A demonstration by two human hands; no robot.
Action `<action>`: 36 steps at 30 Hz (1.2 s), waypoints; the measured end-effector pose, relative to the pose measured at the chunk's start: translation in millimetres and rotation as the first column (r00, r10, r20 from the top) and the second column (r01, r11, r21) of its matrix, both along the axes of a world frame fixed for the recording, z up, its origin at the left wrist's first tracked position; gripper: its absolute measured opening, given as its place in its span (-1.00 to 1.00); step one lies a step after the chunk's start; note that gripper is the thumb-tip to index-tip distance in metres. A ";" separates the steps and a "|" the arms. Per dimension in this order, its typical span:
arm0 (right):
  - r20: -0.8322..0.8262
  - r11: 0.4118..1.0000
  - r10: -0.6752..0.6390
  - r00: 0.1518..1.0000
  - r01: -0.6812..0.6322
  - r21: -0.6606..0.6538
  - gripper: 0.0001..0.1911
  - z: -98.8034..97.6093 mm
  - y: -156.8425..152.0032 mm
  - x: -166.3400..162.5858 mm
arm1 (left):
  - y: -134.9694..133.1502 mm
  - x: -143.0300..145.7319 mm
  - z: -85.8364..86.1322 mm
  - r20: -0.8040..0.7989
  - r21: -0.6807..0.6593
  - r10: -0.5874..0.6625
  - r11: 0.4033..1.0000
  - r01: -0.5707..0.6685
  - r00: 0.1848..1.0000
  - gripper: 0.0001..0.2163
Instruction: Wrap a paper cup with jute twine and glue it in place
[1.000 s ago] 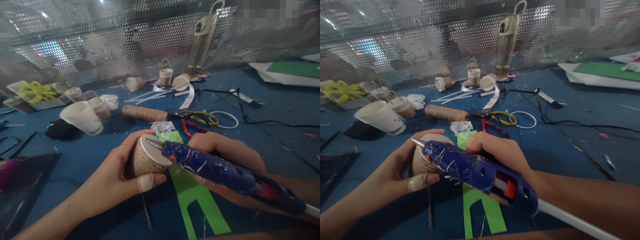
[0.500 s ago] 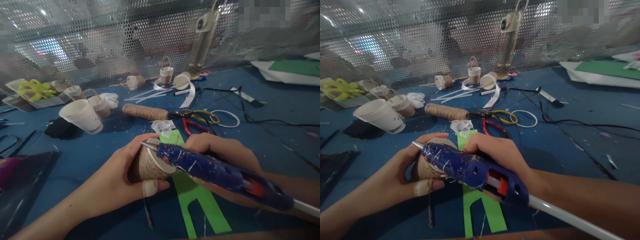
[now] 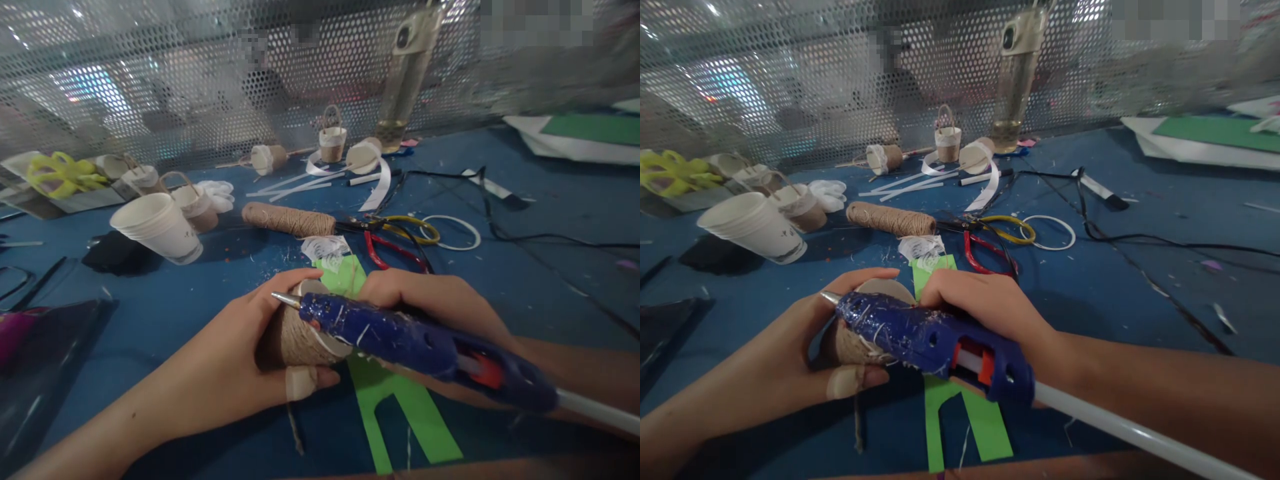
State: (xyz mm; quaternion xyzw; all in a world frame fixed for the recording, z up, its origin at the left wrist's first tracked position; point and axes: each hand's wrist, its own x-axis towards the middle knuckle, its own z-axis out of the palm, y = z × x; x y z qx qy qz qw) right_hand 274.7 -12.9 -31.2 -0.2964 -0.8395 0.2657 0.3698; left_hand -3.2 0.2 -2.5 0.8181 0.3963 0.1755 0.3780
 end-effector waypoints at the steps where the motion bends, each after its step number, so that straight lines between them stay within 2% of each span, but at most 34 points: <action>1: -0.001 1.000 -0.007 1.000 0.007 -0.001 -0.76 0.4 -0.7 -0.8 | 0.5 0.3 -0.2 -0.002 -0.006 -0.004 1.000 0.004 1.000 -0.32; 8: -0.065 0.998 -0.067 0.996 0.066 -0.018 -0.78 -1.1 -6.9 -5.6 | 2.5 0.9 0.3 0.000 -0.006 0.000 1.000 0.000 1.000 -0.32; 19: -0.072 0.998 -0.067 0.995 0.066 -0.017 -0.78 -3.1 -6.0 -6.0 | 2.3 0.6 -0.5 -0.008 -0.002 -0.009 1.000 0.009 1.000 -0.31; 31: 0.000 1.000 -0.018 1.000 0.018 0.024 -0.74 -0.6 -5.1 -2.1 | 2.3 4.3 5.3 -0.040 0.014 -0.027 1.000 0.028 0.999 -0.34; 36: -0.034 0.999 0.007 0.999 -0.006 0.050 -0.79 -2.8 -1.0 -4.0 | 1.6 2.5 4.6 -0.036 0.016 -0.027 0.999 0.028 0.999 -0.33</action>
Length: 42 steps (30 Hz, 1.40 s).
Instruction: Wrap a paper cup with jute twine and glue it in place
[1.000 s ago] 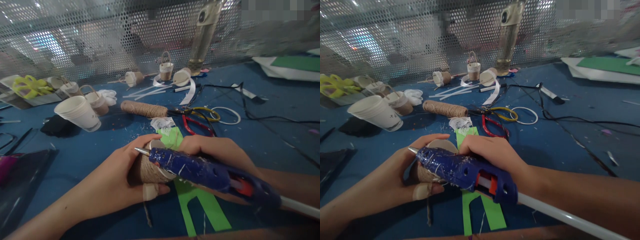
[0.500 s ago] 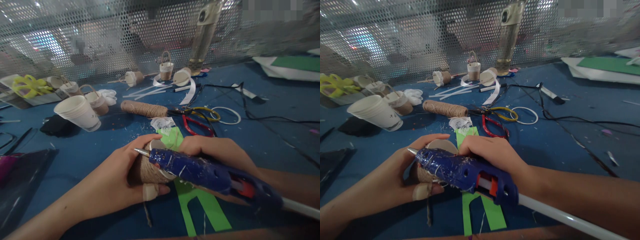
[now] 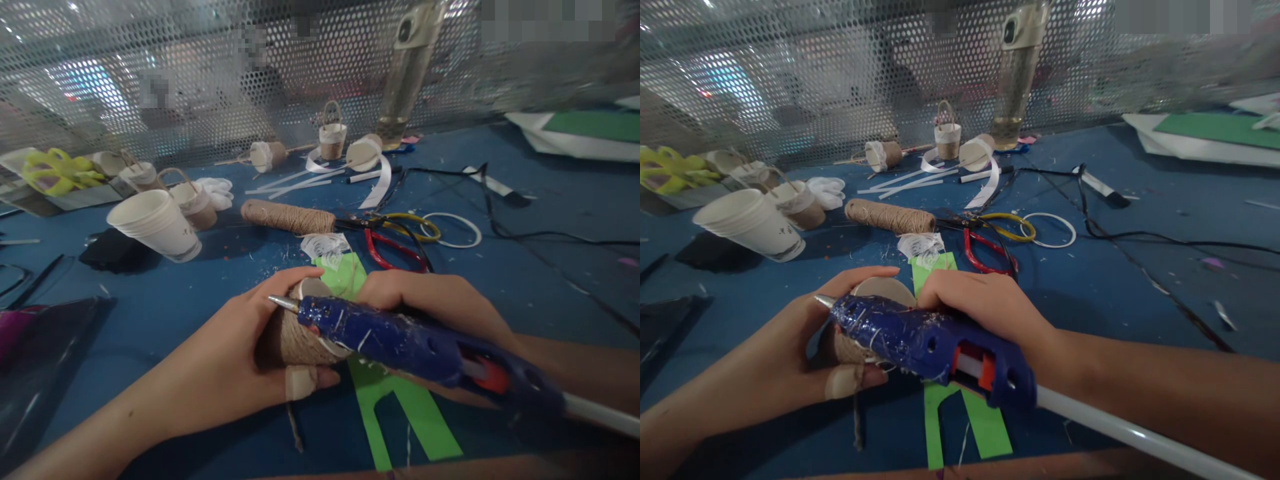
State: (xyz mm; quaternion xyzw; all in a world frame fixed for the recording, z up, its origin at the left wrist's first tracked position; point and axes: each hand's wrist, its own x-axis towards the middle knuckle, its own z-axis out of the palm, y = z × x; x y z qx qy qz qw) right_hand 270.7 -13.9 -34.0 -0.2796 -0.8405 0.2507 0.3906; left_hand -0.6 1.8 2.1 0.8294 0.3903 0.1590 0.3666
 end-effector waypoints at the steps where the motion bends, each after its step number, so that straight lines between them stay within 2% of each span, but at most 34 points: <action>1: -0.019 1.000 0.000 1.000 0.000 0.019 -0.81 -1.8 1.3 -0.7 | 0.3 0.0 -0.2 0.001 -0.002 -0.002 1.000 0.002 1.000 -0.33; 7: -0.091 0.996 0.021 0.996 -0.013 0.087 -0.81 -14.6 8.3 -4.0 | 1.7 1.3 0.1 0.007 0.022 -0.019 1.000 0.019 1.000 -0.34; 12: -0.085 0.995 0.017 0.996 -0.008 0.103 -0.85 -10.7 7.1 -3.3 | -1.4 3.7 0.6 0.020 0.000 0.006 1.000 -0.006 1.000 -0.31; 17: 0.028 0.995 0.077 0.997 -0.076 -0.060 -0.75 -3.2 4.3 2.6 | -3.3 6.3 1.4 0.054 -0.012 0.051 0.999 -0.050 0.997 -0.32; 21: -0.053 0.992 0.117 0.992 -0.119 -0.030 -0.81 -8.3 8.6 3.9 | -2.4 5.7 1.3 0.038 -0.002 0.008 1.000 -0.008 0.999 -0.29; 25: 0.000 0.983 0.155 0.988 -0.154 -0.097 -0.83 -6.7 10.2 4.2 | -3.8 4.1 0.1 0.052 -0.015 0.045 0.999 -0.044 0.998 -0.28; 30: 0.055 0.976 0.138 0.989 -0.127 -0.177 -0.89 1.6 7.2 6.7 | -4.5 4.5 0.1 0.071 -0.028 0.041 0.999 -0.039 0.997 -0.29; 36: 0.060 0.967 0.137 0.989 -0.120 -0.222 -0.96 1.0 7.1 7.5 | -3.6 5.4 1.7 0.077 -0.037 0.034 0.999 -0.031 0.997 -0.30; 42: 0.050 0.971 0.122 0.991 -0.109 -0.214 -0.96 1.9 5.2 7.7 | -4.4 6.4 3.3 0.068 -0.061 0.046 0.997 -0.042 0.997 -0.31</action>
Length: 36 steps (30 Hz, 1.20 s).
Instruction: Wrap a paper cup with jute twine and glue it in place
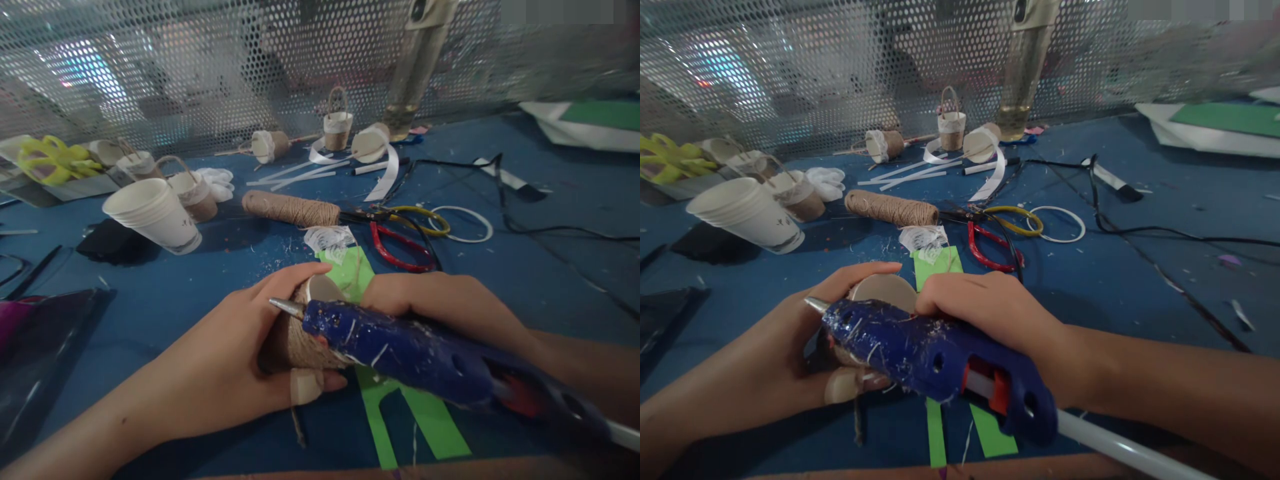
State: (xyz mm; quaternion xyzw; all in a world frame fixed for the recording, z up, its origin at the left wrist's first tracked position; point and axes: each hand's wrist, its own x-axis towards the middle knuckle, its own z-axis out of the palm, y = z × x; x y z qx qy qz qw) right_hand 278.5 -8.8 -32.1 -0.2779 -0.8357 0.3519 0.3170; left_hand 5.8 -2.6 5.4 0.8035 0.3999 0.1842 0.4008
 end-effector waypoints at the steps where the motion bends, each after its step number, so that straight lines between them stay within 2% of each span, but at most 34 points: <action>1: -0.007 1.000 0.003 1.000 -0.003 -0.002 -0.95 -0.2 -0.2 0.3 | 0.0 0.0 0.1 0.004 0.002 0.001 1.000 -0.001 1.000 -0.31; 8: -0.024 0.999 0.039 0.999 -0.039 -0.019 -0.92 -2.8 0.6 2.8 | 0.2 -0.4 1.1 -0.001 -0.004 -0.004 1.000 0.004 1.000 -0.31; 19: -0.025 0.999 0.032 0.999 -0.032 0.005 -0.96 -3.8 1.1 3.1 | 0.4 -0.2 -0.2 0.016 -0.012 -0.002 1.000 0.002 1.000 -0.32; 24: -0.061 0.996 0.079 0.995 -0.076 0.046 -0.92 -5.0 3.6 2.1 | -0.1 0.7 0.4 0.019 -0.022 -0.001 1.000 0.002 1.000 -0.33; 29: -0.007 1.000 0.003 1.000 -0.003 -0.003 -0.96 -2.3 0.6 1.0 | -0.1 -0.2 -0.9 0.008 -0.008 0.002 1.000 -0.002 1.000 -0.31; 36: -0.003 1.000 0.017 1.000 -0.017 0.002 -0.97 -1.9 0.1 2.3 | -0.1 -1.3 -2.1 0.010 -0.004 -0.005 1.000 0.005 1.000 -0.30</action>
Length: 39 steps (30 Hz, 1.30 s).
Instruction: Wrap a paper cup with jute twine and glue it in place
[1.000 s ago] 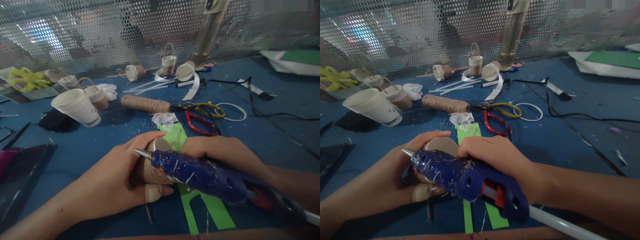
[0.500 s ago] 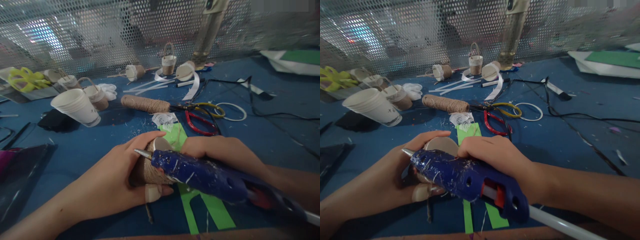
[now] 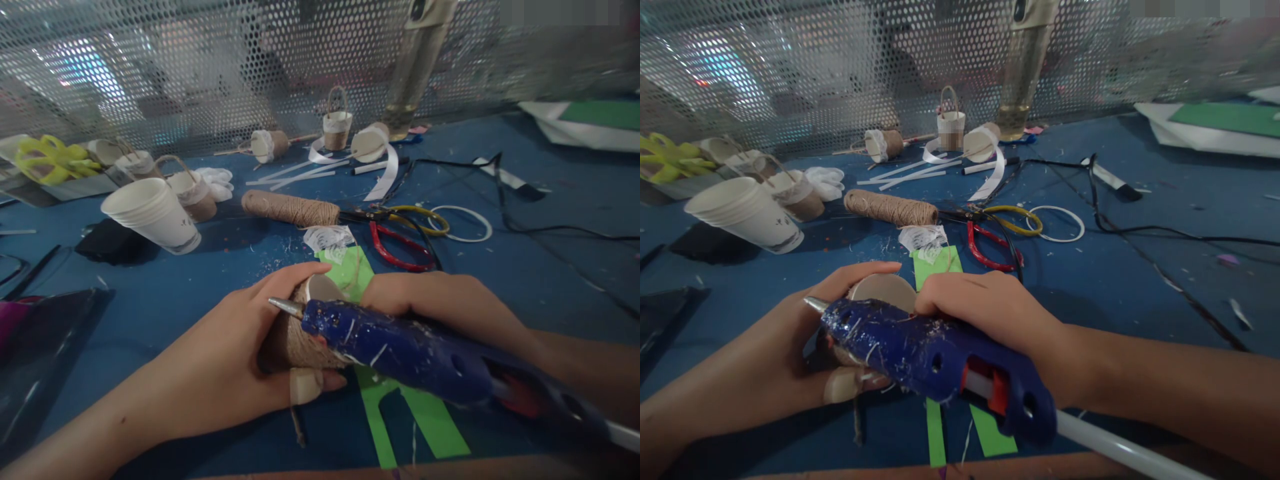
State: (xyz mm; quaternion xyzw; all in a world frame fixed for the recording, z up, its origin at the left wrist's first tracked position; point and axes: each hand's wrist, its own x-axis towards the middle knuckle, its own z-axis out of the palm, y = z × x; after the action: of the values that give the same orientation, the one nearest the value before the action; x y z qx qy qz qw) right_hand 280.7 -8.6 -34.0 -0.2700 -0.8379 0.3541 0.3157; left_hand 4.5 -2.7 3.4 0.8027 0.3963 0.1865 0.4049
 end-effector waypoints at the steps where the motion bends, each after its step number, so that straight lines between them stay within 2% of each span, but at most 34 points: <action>1: -0.003 1.000 0.004 1.000 -0.004 -0.005 -0.97 -0.3 0.2 0.0 | -0.4 0.0 0.1 0.003 -0.005 0.001 1.000 -0.001 1.000 -0.31; 10: 0.016 1.000 0.011 1.000 -0.011 0.003 -0.96 0.5 1.5 -1.5 | 2.5 1.5 2.8 -0.023 -0.001 -0.029 1.000 0.029 0.999 -0.30; 15: -0.017 0.998 0.025 1.000 -0.024 0.061 -0.82 -1.6 1.8 -0.6 | 1.2 0.1 2.3 -0.019 0.004 -0.017 1.000 0.017 1.000 -0.30; 17: -0.045 0.994 0.043 0.998 -0.038 0.099 -0.84 -2.7 2.3 -0.2 | -0.4 -1.1 2.0 -0.012 0.007 -0.007 1.000 0.007 1.000 -0.30; 23: -0.012 0.995 0.062 0.998 -0.061 0.083 -0.76 -3.8 4.6 0.0 | -0.3 -0.2 1.3 -0.019 0.002 -0.007 1.000 0.007 1.000 -0.31; 28: -0.023 0.996 0.048 0.999 -0.046 0.077 -0.93 -1.5 2.6 0.1 | 0.0 0.7 0.2 -0.016 0.015 -0.004 1.000 0.004 1.000 -0.33; 39: 0.009 0.996 0.048 0.999 -0.049 0.070 -0.98 -0.4 4.1 -0.7 | 0.3 -1.2 -0.6 -0.058 0.080 -0.023 0.996 0.027 0.998 -0.29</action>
State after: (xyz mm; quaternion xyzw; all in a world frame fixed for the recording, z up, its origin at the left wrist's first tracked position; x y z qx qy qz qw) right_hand 280.1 -4.5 -34.4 -0.2398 -0.8572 0.3311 0.3131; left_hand 3.3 -2.4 2.8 0.8283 0.3897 0.1744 0.3629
